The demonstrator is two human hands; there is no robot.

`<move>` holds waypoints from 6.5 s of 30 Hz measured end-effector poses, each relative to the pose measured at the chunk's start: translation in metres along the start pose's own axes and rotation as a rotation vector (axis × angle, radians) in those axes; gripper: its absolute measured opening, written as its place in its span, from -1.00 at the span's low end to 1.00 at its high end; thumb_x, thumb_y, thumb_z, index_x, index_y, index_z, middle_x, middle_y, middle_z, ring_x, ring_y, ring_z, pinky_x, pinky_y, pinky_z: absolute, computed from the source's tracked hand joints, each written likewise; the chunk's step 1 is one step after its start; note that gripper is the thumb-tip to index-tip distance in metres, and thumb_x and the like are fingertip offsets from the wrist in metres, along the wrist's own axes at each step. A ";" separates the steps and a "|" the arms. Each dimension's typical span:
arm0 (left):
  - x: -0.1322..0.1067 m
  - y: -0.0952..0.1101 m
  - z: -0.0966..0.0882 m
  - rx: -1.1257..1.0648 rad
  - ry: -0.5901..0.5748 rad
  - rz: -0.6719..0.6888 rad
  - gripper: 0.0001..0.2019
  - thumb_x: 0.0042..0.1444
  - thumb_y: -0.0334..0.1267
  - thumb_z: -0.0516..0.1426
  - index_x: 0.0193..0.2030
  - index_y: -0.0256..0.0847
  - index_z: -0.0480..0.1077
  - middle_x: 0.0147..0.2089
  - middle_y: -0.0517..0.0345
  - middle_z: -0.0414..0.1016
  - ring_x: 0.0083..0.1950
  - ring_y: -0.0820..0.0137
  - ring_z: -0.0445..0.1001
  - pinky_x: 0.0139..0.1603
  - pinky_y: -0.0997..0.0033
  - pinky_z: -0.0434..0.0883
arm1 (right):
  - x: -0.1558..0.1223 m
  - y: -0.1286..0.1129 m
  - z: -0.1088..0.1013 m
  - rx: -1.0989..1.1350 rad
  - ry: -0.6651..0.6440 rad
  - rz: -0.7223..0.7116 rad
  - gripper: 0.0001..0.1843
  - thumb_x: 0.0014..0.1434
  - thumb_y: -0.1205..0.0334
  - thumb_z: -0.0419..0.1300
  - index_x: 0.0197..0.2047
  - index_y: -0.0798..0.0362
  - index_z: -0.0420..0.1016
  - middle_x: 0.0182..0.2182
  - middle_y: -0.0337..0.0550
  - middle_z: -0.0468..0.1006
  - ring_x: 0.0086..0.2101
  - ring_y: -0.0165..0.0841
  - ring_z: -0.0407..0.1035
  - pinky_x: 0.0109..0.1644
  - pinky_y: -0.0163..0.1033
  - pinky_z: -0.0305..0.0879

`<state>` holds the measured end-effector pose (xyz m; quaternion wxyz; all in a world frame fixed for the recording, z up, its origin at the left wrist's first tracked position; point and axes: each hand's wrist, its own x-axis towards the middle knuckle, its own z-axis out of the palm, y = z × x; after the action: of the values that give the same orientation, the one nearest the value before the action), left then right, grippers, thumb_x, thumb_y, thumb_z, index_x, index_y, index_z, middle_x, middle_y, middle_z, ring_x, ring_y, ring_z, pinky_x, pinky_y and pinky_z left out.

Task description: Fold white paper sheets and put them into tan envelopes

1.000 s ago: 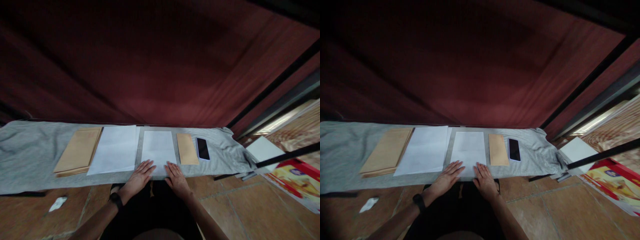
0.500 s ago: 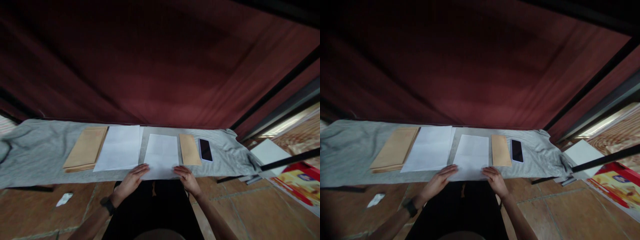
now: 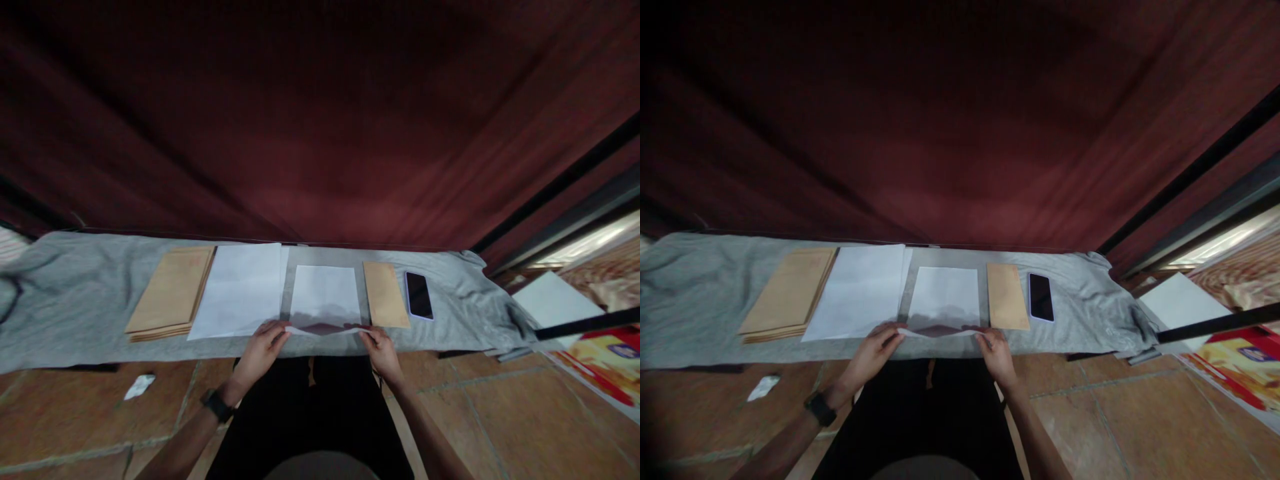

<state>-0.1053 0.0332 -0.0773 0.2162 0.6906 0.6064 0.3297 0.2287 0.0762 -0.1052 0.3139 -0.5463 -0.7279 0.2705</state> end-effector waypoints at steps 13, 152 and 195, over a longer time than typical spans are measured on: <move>0.033 0.017 0.005 0.036 0.039 -0.248 -0.74 0.30 -0.05 -0.04 -0.28 -0.11 0.36 -0.35 0.21 0.52 -0.32 0.39 0.49 -0.24 0.45 0.37 | 0.025 -0.018 0.001 -0.057 -0.027 0.222 -0.57 0.35 -0.03 -0.02 -0.20 0.02 0.58 -0.36 -0.09 0.64 -0.30 -0.25 0.54 -0.24 -0.28 0.37; 0.133 0.003 0.096 0.601 -0.024 -0.059 -0.44 0.37 -0.17 -0.16 0.45 -0.32 0.07 0.51 -0.09 -0.03 0.54 0.19 -0.14 0.51 -0.02 -0.14 | 0.141 -0.003 0.077 -0.672 0.202 -0.125 -0.36 0.45 0.06 -0.12 0.39 0.36 0.12 0.31 0.37 0.23 0.31 -0.06 0.13 0.33 0.11 0.08; 0.136 0.000 0.084 0.633 -0.071 -0.155 -0.39 0.32 -0.23 -0.11 0.46 -0.50 0.00 0.52 -0.24 -0.10 0.54 0.10 -0.16 0.49 -0.01 -0.17 | 0.130 -0.049 0.122 -0.580 0.056 -0.174 -0.45 0.45 0.15 -0.12 0.42 0.16 0.13 0.38 0.12 0.17 0.35 -0.13 0.05 0.38 0.10 -0.05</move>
<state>-0.0387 0.1755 -0.1090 0.0364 0.6865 0.7214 0.0830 0.0798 0.1825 -0.1287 0.1865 -0.5562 -0.8098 0.0082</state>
